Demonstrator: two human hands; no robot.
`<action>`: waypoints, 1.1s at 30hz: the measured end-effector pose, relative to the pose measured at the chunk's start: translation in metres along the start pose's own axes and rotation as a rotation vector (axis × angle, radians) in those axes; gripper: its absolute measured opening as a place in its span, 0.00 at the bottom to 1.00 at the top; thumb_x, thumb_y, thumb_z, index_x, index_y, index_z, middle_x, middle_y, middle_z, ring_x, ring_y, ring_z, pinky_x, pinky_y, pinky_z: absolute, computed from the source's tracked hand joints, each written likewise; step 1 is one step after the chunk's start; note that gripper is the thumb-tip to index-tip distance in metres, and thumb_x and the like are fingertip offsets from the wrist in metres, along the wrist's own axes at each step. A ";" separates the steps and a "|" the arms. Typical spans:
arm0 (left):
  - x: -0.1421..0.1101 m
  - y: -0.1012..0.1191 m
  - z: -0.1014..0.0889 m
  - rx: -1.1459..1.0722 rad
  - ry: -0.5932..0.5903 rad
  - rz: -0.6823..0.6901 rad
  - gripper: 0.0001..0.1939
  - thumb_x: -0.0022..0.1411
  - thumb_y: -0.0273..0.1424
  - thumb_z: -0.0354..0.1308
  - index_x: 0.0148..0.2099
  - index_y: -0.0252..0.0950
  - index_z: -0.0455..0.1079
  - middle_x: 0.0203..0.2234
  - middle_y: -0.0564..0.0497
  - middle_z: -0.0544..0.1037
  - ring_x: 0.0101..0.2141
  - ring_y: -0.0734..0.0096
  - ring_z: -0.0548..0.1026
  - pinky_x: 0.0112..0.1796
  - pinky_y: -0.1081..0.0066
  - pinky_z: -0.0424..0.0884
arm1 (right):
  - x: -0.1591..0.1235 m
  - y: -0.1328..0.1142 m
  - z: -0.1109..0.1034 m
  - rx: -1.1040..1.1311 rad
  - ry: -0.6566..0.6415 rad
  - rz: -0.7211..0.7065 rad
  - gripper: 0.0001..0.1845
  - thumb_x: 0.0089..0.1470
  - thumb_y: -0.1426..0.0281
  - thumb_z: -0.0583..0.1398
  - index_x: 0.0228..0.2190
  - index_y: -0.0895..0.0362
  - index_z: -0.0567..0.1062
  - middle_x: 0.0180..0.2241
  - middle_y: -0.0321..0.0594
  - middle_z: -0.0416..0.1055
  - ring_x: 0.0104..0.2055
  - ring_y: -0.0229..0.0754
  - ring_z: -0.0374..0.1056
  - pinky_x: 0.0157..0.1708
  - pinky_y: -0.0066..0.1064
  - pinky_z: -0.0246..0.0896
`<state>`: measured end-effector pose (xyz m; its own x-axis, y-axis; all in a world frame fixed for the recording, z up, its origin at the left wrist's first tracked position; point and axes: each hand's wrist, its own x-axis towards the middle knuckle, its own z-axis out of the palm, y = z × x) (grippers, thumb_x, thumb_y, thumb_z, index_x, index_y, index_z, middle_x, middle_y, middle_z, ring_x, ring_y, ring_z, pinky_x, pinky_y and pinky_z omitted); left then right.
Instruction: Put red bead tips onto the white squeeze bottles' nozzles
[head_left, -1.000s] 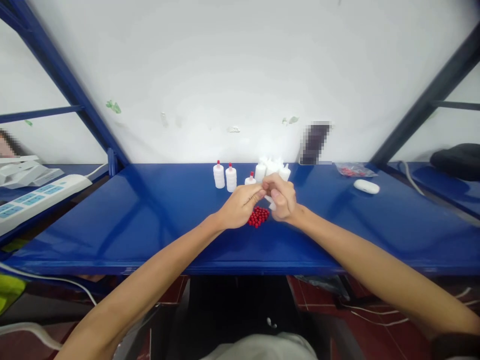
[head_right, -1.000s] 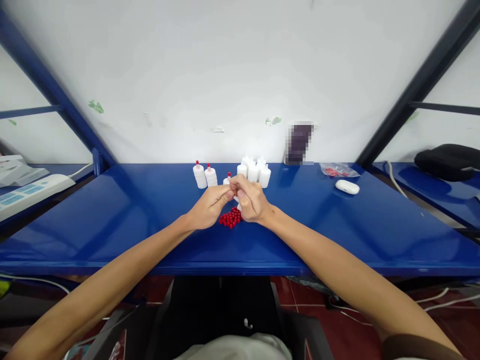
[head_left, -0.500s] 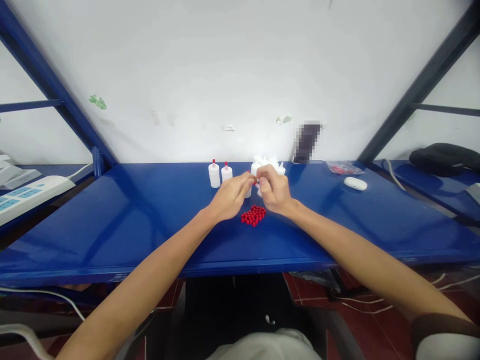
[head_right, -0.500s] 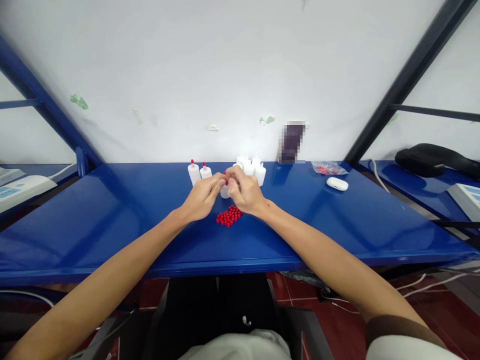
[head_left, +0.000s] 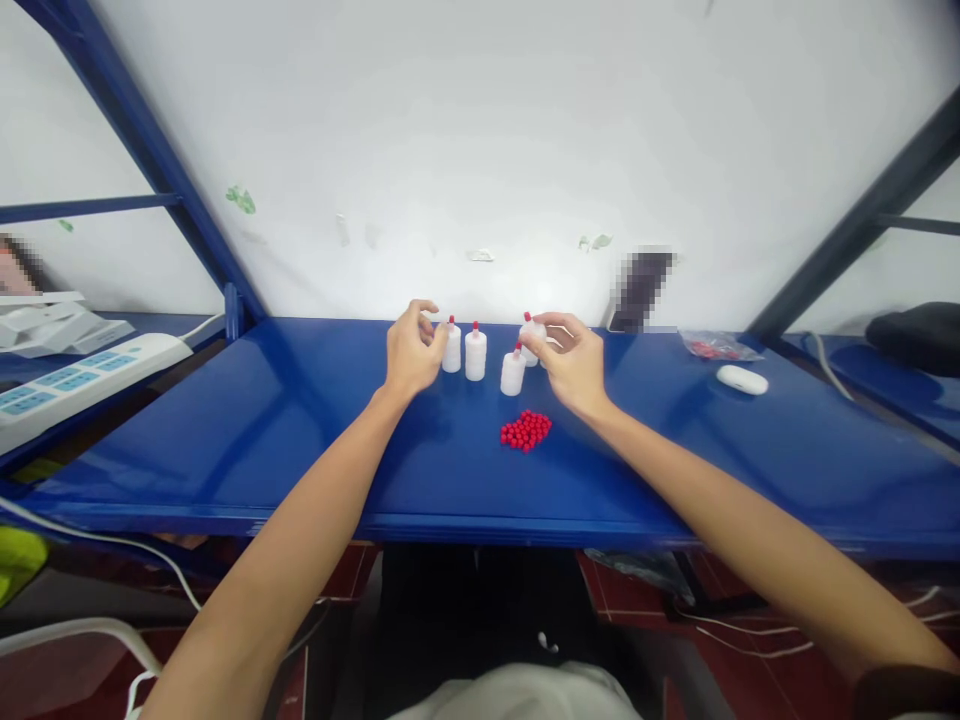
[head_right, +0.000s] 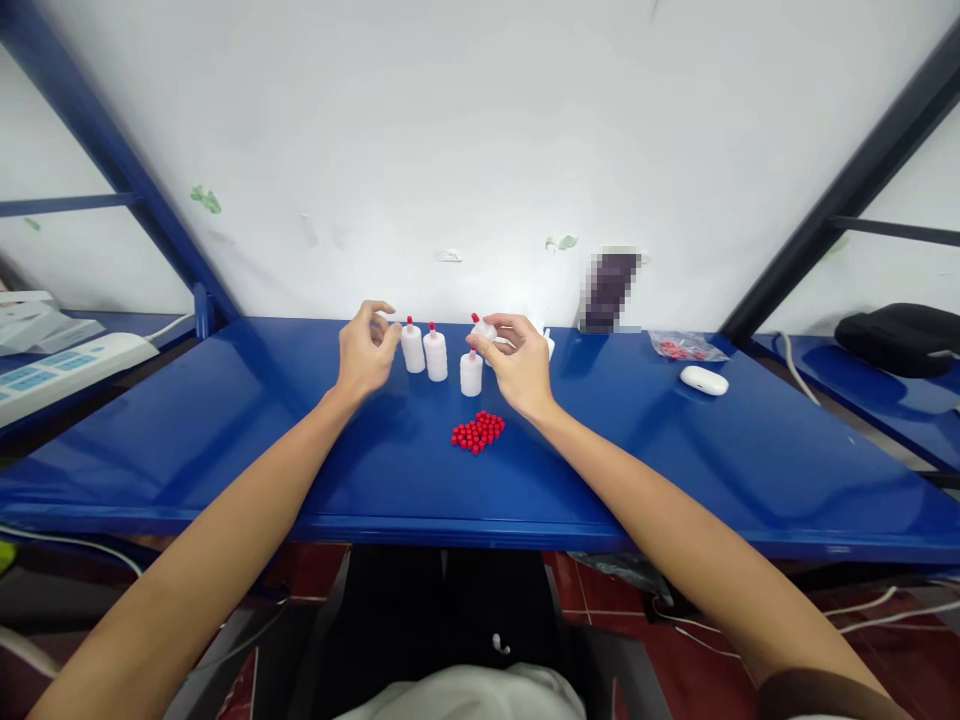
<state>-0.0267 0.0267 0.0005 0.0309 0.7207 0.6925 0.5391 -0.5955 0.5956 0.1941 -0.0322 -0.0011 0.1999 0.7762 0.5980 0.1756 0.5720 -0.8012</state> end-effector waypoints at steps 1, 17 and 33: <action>-0.001 -0.003 0.002 -0.009 -0.040 0.033 0.18 0.60 0.34 0.56 0.53 0.37 0.65 0.37 0.50 0.73 0.32 0.71 0.71 0.34 0.71 0.68 | -0.001 0.001 0.001 0.001 -0.008 0.007 0.19 0.45 0.59 0.69 0.37 0.55 0.73 0.38 0.41 0.75 0.41 0.45 0.73 0.41 0.39 0.71; -0.009 -0.022 0.022 -0.066 -0.401 -0.029 0.51 0.50 0.39 0.68 0.69 0.37 0.44 0.64 0.38 0.61 0.60 0.46 0.64 0.60 0.51 0.59 | -0.001 0.011 -0.004 -0.215 -0.084 0.038 0.16 0.52 0.57 0.64 0.36 0.55 0.71 0.39 0.40 0.73 0.35 0.40 0.69 0.34 0.34 0.64; -0.009 -0.025 0.021 -0.060 -0.402 -0.115 0.41 0.52 0.34 0.65 0.65 0.37 0.54 0.52 0.44 0.74 0.51 0.53 0.75 0.54 0.55 0.67 | -0.009 0.007 -0.004 -0.376 -0.274 -0.003 0.14 0.51 0.64 0.62 0.40 0.54 0.71 0.43 0.42 0.71 0.36 0.43 0.70 0.33 0.35 0.65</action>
<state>-0.0234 0.0425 -0.0293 0.3057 0.8579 0.4130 0.5088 -0.5138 0.6907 0.1974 -0.0359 -0.0117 -0.0542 0.8452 0.5317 0.5232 0.4775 -0.7059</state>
